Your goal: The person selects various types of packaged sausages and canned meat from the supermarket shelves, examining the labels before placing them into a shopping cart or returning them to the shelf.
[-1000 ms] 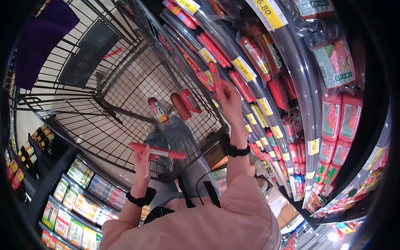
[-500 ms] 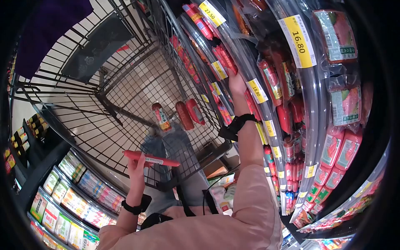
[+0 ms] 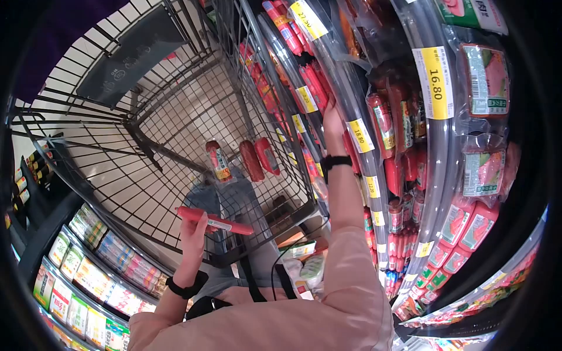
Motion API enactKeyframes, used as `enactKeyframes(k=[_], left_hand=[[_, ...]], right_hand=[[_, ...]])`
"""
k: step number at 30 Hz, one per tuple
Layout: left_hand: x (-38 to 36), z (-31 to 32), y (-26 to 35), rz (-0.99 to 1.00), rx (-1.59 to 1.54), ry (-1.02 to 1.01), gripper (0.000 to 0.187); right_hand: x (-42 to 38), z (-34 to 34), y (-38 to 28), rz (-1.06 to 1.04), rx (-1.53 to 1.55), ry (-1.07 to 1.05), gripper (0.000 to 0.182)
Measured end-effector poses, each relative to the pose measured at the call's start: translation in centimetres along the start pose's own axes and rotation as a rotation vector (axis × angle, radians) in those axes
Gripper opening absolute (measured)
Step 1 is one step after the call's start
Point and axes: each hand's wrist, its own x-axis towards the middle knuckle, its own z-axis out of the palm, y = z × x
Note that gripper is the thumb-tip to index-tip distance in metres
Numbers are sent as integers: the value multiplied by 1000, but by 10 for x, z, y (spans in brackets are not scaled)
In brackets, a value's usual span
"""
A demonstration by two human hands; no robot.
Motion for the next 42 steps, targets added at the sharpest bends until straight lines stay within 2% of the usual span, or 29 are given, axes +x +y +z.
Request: enactKeyframes(k=[1, 2, 3, 5, 6, 11, 13, 14, 15, 17, 19, 21, 23, 25, 27, 28, 31, 34, 36, 40, 42], left_hand=[[-2, 1, 3, -6, 25, 5, 14], [-3, 1, 5, -14, 55, 9, 13], [-3, 0, 4, -27, 67, 4, 13], [-3, 0, 3, 8, 57, -11, 12], [-2, -1, 2, 4, 61, -26, 12], [-4, -5, 0, -18, 88, -80, 13], [-5, -8, 2, 5, 118, -97, 13], [-8, -9, 3, 26, 134, -103, 13], [-11, -10, 7, 20, 147, -118, 13], [-11, -9, 15, -41, 139, -151, 13], [-9, -15, 15, -65, 173, -216, 14], [-10, -16, 17, -96, 219, -293, 14], [-19, -10, 21, -95, 260, -347, 18], [-23, -9, 16, -86, 304, -379, 18], [-26, -2, 16, -64, 345, -399, 18], [-28, 1, 17, -55, 317, -422, 19], [-31, -3, 21, -63, 339, -486, 21], [-34, 4, 16, -93, 248, -546, 22], [-39, 7, 10, -78, 268, -578, 22], [-54, 15, -5, -11, 327, -655, 22], [-63, 19, -19, 41, 365, -629, 22]], right_hand=[[4, -2, -6, 62, -90, -79, 43], [6, -10, -16, 145, -70, -289, 50], [-3, -9, -22, 160, -74, -299, 50], [-16, -10, -29, 0, -227, -143, 57], [-18, -10, -23, -1, -219, -246, 62], [-35, -35, -18, 106, -129, -240, 58], [-59, -53, -13, -150, 314, -149, 49], [-84, -64, -10, -209, 482, -188, 38], [-110, -80, -6, -79, 570, -365, 33], [-157, -111, 1, -47, 491, -380, 32], [-197, -139, 6, 193, 638, -178, 29], [-226, -173, -2, 246, 494, -16, 28], [-263, -198, -31, 427, 622, -113, 23], [-284, -221, -80, 609, 1160, -415, 23], [-293, -242, -116, 625, 1513, -672, 32], [-298, -245, -125, 638, 1535, -658, 32], [-316, -250, -152, 865, 1803, -522, 35], [-319, -258, -154, 884, 1919, -401, 34], [-325, -261, -154, 977, 1987, -230, 30], [-346, -261, -138, 1084, 1870, -218, 27], [-355, -265, -126, 1133, 1830, -241, 27]])
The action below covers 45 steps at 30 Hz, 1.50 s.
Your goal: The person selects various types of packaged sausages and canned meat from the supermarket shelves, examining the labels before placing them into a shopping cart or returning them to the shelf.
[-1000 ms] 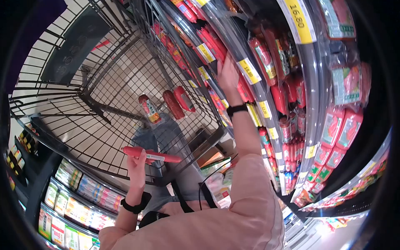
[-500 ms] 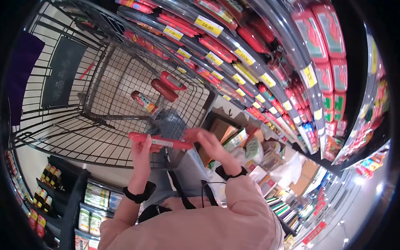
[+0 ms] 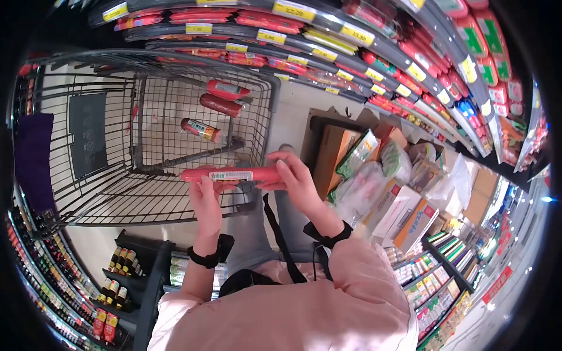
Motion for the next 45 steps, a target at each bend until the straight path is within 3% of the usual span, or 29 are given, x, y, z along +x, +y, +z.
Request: enactKeyframes(k=[3, 5, 13, 20, 25, 31, 40, 43, 45], left_hand=[[-6, 16, -17, 22, 88, 3, 24], [-8, 32, -29, 14, 129, -32, 26], [-22, 104, -75, -72, 288, -132, 25], [-39, 149, -116, -86, 415, -461, 17], [-48, 183, -132, -189, 505, -527, 20], [-47, 235, -140, -62, 529, -567, 20], [-25, 261, -150, -9, 627, -539, 23], [-5, 274, -144, 27, 659, -526, 23], [17, 294, -131, 165, 620, -532, 23]], right_hand=[[-10, -23, -6, 4, -62, 129, 29], [-19, -47, -11, 63, -65, 37, 29], [-57, -140, 6, -63, 9, 165, 29], [-100, -222, 30, -91, 251, 272, 26], [-126, -258, 36, -331, 416, 223, 16], [-131, -296, 35, -433, 532, 314, 16], [-106, -326, 8, -400, 517, 336, 21], [-88, -334, -12, -491, 473, 328, 30], [-86, -335, -37, -605, 512, 345, 34]])
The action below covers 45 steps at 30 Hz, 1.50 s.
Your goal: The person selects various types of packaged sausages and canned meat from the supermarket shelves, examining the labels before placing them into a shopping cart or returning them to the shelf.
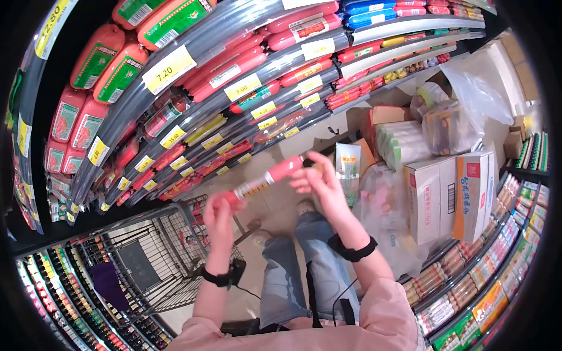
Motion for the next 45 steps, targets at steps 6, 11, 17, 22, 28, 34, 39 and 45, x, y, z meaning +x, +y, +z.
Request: enactKeyframes(k=[6, 11, 17, 22, 28, 34, 39, 45], left_hand=[[118, -12, 60, 215, -146, 6, 25], [205, -5, 102, 287, -151, -12, 22], [277, -15, 120, 137, 47, 79, 24], [279, -2, 120, 157, 425, 230, 23], [244, 18, 113, 279, 325, 301, 19], [193, 2, 74, 330, 424, 256, 29], [213, -13, 84, 967, 1125, 324, 21], [239, 21, 93, 1142, 1500, 303, 22]], right_hand=[[5, -24, -5, -54, -100, 4, 32], [-32, -79, 50, 113, -152, 102, 28], [-82, -129, 82, 263, -127, 245, 26], [-89, -143, 81, 247, -100, 370, 23], [-74, -135, 69, 183, -164, 368, 22], [-59, -124, 79, 207, -208, 227, 21], [-46, -103, 82, 203, -449, 175, 19], [-46, -84, 86, 246, -721, 107, 22]])
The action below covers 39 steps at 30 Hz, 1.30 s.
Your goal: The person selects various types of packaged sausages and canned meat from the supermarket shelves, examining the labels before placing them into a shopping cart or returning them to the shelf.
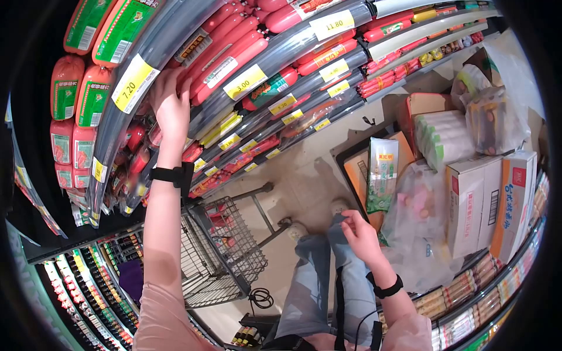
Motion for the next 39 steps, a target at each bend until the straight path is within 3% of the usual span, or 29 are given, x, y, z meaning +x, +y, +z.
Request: enactKeyframes(k=[5, 7, 9, 11, 13, 14, 18, 21, 23, 24, 26, 29, 36, 39], left_hand=[[-11, 18, -18, -109, 91, 120, 39], [-21, 29, -27, -432, -662, 304, 28], [-26, 29, -32, -681, -874, 130, 30], [-22, 32, -38, -576, -854, 164, 30], [-17, 18, -32, -757, -923, 1, 30], [-17, 17, -35, -748, -824, -88, 25], [-20, 32, -57, -719, -887, -89, 29], [-19, 37, -61, -613, -819, 47, 28], [-20, 32, -62, -837, -842, -199, 29], [-21, 33, -63, -837, -839, -201, 29], [-21, 35, -63, -622, -475, -173, 33], [-22, 41, -69, -490, -423, -85, 39], [-17, 51, -78, -562, -486, -111, 45], [-19, 49, -74, -565, -406, -116, 45]], right_hand=[[-6, -1, 21, -14, -70, 23, 23], [-7, -5, 27, -5, -129, 46, 22], [-7, -10, 32, -4, -126, 68, 22], [-7, -14, 37, -6, -165, 83, 21], [-6, -17, 33, 3, -154, 90, 21], [-5, -19, 32, 17, -159, 89, 22], [-3, -17, 37, -5, -147, 120, 21], [-2, -16, 38, -12, -141, 121, 21], [-2, -16, 40, -9, -143, 123, 21], [-2, -15, 41, -9, -147, 125, 21], [-2, -15, 42, -1, -148, 123, 21], [-2, -16, 43, 21, -160, 110, 21], [3, -13, 37, 43, -174, 85, 22], [29, 6, -14, -421, -352, 243, 36]])
